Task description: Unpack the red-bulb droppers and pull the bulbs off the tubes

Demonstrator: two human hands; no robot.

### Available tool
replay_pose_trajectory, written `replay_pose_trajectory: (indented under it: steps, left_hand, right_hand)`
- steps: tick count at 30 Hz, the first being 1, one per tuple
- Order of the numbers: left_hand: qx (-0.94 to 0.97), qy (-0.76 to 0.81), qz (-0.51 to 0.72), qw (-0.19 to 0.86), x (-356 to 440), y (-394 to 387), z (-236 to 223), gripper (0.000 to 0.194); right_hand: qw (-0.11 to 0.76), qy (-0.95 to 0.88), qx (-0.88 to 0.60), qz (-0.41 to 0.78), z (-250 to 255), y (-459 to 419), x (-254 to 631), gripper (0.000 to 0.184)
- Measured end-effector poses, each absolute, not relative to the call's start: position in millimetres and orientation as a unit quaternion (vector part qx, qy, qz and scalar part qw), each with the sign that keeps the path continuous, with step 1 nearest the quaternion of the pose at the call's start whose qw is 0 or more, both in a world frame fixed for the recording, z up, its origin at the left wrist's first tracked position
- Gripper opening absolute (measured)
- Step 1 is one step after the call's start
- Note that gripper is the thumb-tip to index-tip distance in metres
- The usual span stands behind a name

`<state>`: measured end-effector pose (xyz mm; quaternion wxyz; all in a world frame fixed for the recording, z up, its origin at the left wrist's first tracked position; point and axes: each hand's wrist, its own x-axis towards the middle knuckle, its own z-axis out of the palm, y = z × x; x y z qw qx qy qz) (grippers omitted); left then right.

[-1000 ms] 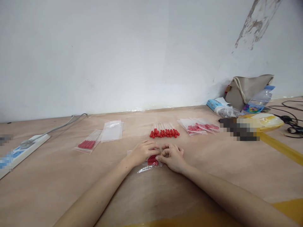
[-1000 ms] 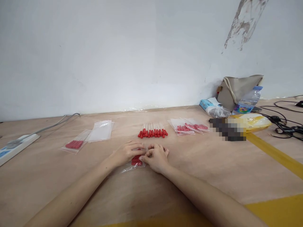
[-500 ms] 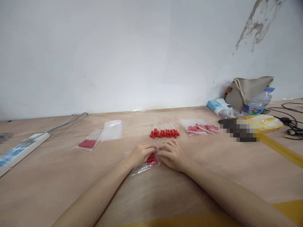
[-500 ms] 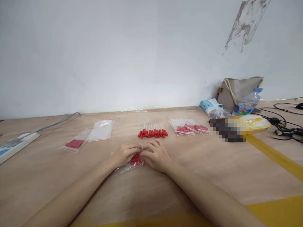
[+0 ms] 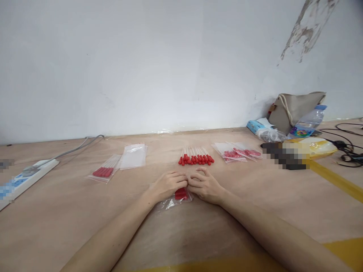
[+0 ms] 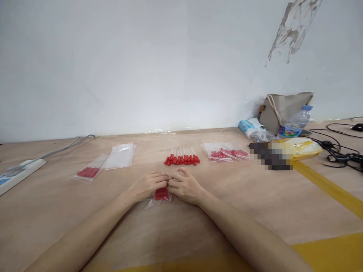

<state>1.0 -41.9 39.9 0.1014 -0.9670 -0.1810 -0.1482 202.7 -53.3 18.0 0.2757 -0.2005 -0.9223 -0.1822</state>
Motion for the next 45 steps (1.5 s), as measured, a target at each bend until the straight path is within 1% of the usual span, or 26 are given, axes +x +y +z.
replay_pose_trajectory:
  steps: [3, 6, 9, 11, 14, 16, 18, 21, 22, 26, 29, 32, 35, 39, 42, 45]
  left_hand:
    - [-0.966, -0.185, -0.138, 0.114, -2.1, -42.3, 51.2, 0.020]
    - [-0.963, -0.197, -0.131, 0.132, -9.3, -41.7, 66.2, 0.022]
    - [-0.959, -0.221, -0.108, 0.141, -14.2, -41.3, 76.5, 0.021]
    - [-0.959, -0.235, -0.094, 0.127, -13.2, -42.3, 77.7, 0.022]
    - [-0.960, -0.255, -0.097, 0.057, -8.3, -48.8, 72.2, 0.026]
    - [-0.947, -0.294, -0.131, -0.011, -7.6, -57.7, 65.9, 0.028]
    - [-0.919, -0.343, -0.178, -0.078, -11.8, -68.9, 58.5, 0.032]
    - [-0.887, -0.385, -0.212, -0.144, -25.0, -83.5, 46.1, 0.050]
    - [-0.881, -0.392, -0.214, -0.157, -29.5, -86.2, 42.1, 0.053]
    - [-0.858, -0.417, -0.235, -0.188, -37.9, -86.7, 31.4, 0.045]
    - [-0.854, -0.419, -0.241, -0.192, -36.0, -83.8, 29.5, 0.042]
    - [-0.855, -0.418, -0.243, -0.190, -34.9, -83.1, 29.2, 0.041]
    - [-0.854, -0.419, -0.244, -0.187, -36.1, -83.7, 28.5, 0.042]
    - [-0.851, -0.425, -0.240, -0.191, -36.7, -84.3, 29.1, 0.041]
    - [-0.850, -0.428, -0.239, -0.195, -35.7, -84.6, 30.8, 0.041]
    - [-0.850, -0.428, -0.239, -0.193, -35.1, -84.7, 31.5, 0.040]
  right_hand:
    - [0.252, -0.936, -0.195, -0.150, 20.9, -52.0, 205.5, 0.025]
    - [0.240, -0.943, -0.214, -0.090, 27.2, -55.1, 210.3, 0.020]
    - [0.248, -0.936, -0.251, -0.010, 33.0, -60.7, 214.0, 0.010]
    - [0.260, -0.919, -0.291, 0.058, 33.4, -63.5, 213.7, 0.011]
    - [0.305, -0.869, -0.362, 0.147, 28.9, -63.7, 208.4, 0.021]
    - [0.329, -0.843, -0.381, 0.191, 25.6, -61.6, 203.4, 0.021]
    - [0.322, -0.837, -0.377, 0.232, 24.3, -58.8, 199.5, 0.018]
    - [0.292, -0.835, -0.373, 0.278, 25.8, -55.4, 196.6, 0.015]
    - [0.284, -0.835, -0.377, 0.284, 26.4, -54.6, 196.1, 0.015]
    - [0.268, -0.816, -0.408, 0.309, 26.4, -54.2, 193.8, 0.021]
    - [0.292, -0.786, -0.438, 0.323, 24.5, -56.4, 190.7, 0.025]
    - [0.319, -0.767, -0.441, 0.340, 21.7, -58.5, 186.9, 0.024]
    - [0.329, -0.745, -0.417, 0.402, 18.5, -57.9, 183.9, 0.026]
    - [0.318, -0.720, -0.378, 0.487, 17.1, -53.9, 184.0, 0.018]
    - [0.358, -0.677, -0.390, 0.510, 20.1, -50.4, 189.8, 0.017]
    - [0.380, -0.618, -0.415, 0.549, 25.6, -48.9, 200.4, 0.022]
